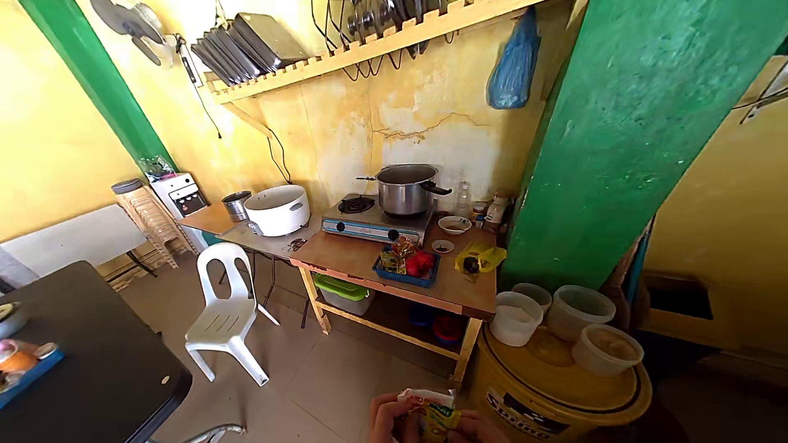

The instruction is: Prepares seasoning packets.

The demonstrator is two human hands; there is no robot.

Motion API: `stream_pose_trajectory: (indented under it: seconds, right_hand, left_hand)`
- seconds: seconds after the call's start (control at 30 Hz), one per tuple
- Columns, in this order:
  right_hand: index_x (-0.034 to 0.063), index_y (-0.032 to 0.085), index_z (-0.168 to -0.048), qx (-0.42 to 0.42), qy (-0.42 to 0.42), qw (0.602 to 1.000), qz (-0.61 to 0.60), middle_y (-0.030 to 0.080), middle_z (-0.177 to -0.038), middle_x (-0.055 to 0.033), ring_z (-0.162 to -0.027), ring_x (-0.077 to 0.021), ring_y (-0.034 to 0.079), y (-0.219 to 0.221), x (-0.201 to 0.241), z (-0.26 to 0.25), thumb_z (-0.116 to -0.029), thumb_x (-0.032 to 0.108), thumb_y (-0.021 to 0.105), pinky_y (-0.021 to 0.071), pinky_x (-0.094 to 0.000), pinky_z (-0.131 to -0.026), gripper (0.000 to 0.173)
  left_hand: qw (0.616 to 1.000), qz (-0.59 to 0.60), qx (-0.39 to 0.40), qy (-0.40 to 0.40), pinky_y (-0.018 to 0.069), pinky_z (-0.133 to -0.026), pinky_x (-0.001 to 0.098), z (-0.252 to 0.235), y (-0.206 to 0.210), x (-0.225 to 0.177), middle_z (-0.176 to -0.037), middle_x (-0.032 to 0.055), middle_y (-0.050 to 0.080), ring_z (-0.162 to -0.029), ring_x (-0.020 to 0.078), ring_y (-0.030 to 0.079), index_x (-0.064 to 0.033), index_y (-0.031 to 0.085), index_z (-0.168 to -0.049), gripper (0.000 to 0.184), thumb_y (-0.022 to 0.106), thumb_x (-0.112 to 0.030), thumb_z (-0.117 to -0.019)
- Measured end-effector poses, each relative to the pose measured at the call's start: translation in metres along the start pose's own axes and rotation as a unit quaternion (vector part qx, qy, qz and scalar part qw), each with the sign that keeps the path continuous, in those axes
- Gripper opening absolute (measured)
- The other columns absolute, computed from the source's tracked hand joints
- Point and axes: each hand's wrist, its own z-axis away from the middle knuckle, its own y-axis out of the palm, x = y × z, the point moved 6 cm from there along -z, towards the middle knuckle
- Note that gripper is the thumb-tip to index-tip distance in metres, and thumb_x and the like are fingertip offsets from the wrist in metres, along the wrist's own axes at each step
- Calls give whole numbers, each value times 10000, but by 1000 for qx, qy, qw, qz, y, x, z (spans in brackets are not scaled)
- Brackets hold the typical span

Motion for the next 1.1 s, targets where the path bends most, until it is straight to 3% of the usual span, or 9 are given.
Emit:
stream_pose_trajectory:
  seconds: [0.23, 0.4, 0.5, 0.6, 0.73, 0.83, 0.9, 1.03, 1.1]
  right_hand:
    - [-75, 702, -968, 11, 11, 998, 56, 687, -1082, -185, -1057, -151, 663, 33, -51, -77, -940, 21, 666, 551, -241, -913, 106]
    - [-74, 697, -971, 8, -31, 995, 95, 684, -1090, -203, -1063, -182, 665, 29, -104, -149, -962, 50, 661, 548, -261, -929, 129]
    - [-77, 697, -978, -11, -62, 988, 143, 685, -1087, -227, -1068, -215, 668, 12, -140, -201, -972, 64, 652, 544, -278, -947, 148]
    - [-78, 694, -980, -41, -59, 979, 189, 680, -1083, -236, -1062, -230, 670, -9, -165, -250, -976, 63, 647, 548, -285, -947, 149]
    - [-81, 694, -966, -93, -30, 968, 231, 677, -1073, -244, -1013, -228, 674, -34, -186, -300, -969, 56, 651, 561, -272, -891, 144]
    - [-88, 686, -963, -123, -8, 960, 251, 672, -1066, -253, -1010, -221, 669, -41, -196, -320, -974, 59, 644, 560, -261, -878, 154]
    - [-87, 677, -949, -138, 8, 955, 263, 672, -1062, -255, -1011, -224, 665, -42, -202, -328, -982, 67, 639, 554, -265, -886, 162]
    - [-84, 669, -944, -190, 45, 932, 305, 672, -1063, -253, -1015, -227, 667, -36, -217, -337, -992, 79, 636, 555, -265, -884, 173]
    - [-72, 668, -933, -231, 66, 912, 333, 673, -1060, -244, -1016, -214, 663, -31, -221, -338, -989, 90, 639, 550, -249, -881, 174]
  left_hand:
    - [988, 63, 75, -115, 593, -895, 329, -58, -5, 75, -1127, 168, 672, -1022, 169, 687, 78, 618, -1142, 262, 704, -17, -914]
    - [978, 129, 114, -120, 545, -1000, 427, -133, 12, 142, -1328, 218, 616, -1225, 269, 627, 77, 567, -1235, 336, 602, -164, -1003]
    - [975, 107, 106, -165, 568, -960, 391, -197, 34, 194, -1238, 200, 660, -1119, 234, 678, 97, 578, -1217, 295, 540, -116, -1016]
    - [964, -31, 163, -208, 593, -879, 354, -262, 64, 259, -1083, 151, 708, -967, 186, 709, 45, 672, -1158, 254, 590, -143, -1010]
    - [885, -231, 339, -220, 539, -1007, 449, -341, 113, 343, -1237, 184, 681, -1124, 289, 680, -23, 696, -1232, 312, 591, -218, -1013]
    - [826, -343, 384, -228, 499, -1041, 524, -386, 145, 387, -1382, 198, 602, -1237, 356, 616, -84, 630, -1366, 442, 656, -294, -978]
    - [786, -403, 426, -193, 417, -1095, 584, -407, 173, 412, -1532, 197, 472, -1375, 386, 494, -122, 554, -1463, 602, 720, -335, -926]
    - [692, -432, 577, -29, 223, -1115, 786, -423, 226, 454, -1675, 186, 247, -1527, 484, 202, -148, 594, -1426, 574, 741, -88, -874]
    - [639, -425, 641, 4, 235, -1108, 789, -432, 240, 463, -1657, 191, 285, -1503, 500, 251, -128, 619, -1392, 494, 619, 28, -923]
